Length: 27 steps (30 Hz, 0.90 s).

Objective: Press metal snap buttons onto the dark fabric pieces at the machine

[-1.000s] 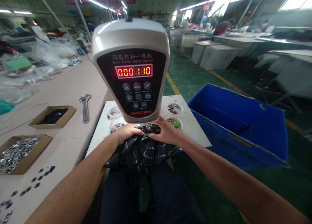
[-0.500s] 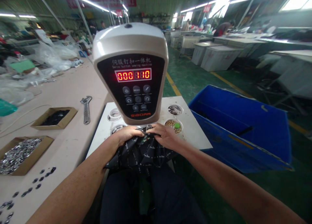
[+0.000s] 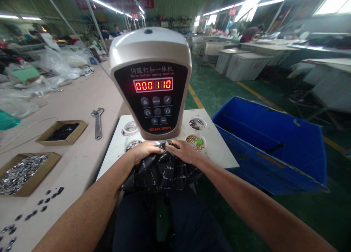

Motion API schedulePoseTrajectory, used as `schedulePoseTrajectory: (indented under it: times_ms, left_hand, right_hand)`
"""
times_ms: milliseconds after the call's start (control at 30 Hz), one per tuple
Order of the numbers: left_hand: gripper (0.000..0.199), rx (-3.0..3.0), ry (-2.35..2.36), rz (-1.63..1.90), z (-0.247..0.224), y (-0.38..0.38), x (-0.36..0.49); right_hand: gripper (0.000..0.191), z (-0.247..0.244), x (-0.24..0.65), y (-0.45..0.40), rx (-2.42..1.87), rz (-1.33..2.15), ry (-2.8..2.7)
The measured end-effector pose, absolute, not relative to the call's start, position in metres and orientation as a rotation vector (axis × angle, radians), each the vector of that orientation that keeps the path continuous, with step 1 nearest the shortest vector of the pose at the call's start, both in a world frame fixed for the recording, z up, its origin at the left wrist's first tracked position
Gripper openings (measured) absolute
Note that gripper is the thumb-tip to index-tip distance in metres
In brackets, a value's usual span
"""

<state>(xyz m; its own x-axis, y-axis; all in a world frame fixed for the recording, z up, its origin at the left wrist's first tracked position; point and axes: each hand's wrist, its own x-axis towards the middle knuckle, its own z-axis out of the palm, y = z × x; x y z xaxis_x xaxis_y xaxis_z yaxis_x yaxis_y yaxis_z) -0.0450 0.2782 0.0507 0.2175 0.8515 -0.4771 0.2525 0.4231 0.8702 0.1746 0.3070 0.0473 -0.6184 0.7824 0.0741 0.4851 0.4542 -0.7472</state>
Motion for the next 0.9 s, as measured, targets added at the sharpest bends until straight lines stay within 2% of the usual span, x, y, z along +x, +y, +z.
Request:
schedulePoseTrajectory:
  times_ms: [167, 400, 567, 733, 900]
  left_hand:
    - [0.029, 0.992, 1.320, 0.531, 0.052, 0.279, -0.046]
    - [0.029, 0.973, 1.343, 0.537, 0.051, 0.279, -0.047]
    - [0.032, 0.969, 1.324, 0.551, 0.052, 0.278, -0.046]
    - [0.035, 0.982, 1.308, 0.569, 0.052, 0.278, -0.046]
    - [0.036, 0.969, 1.313, 0.581, 0.049, 0.277, -0.047]
  right_hand:
    - [0.050, 0.046, 0.179, 0.312, -1.043, 1.149, -2.294]
    - [0.037, 0.053, 0.178, 0.310, -1.122, 1.340, -2.173]
    - [0.021, 0.054, 0.172, 0.303, -1.235, 1.299, -2.049]
    - [0.027, 0.044, 0.163, 0.300, -1.280, 1.132, -2.030]
    - [0.026, 0.041, 0.161, 0.301, -1.273, 1.163, -2.012]
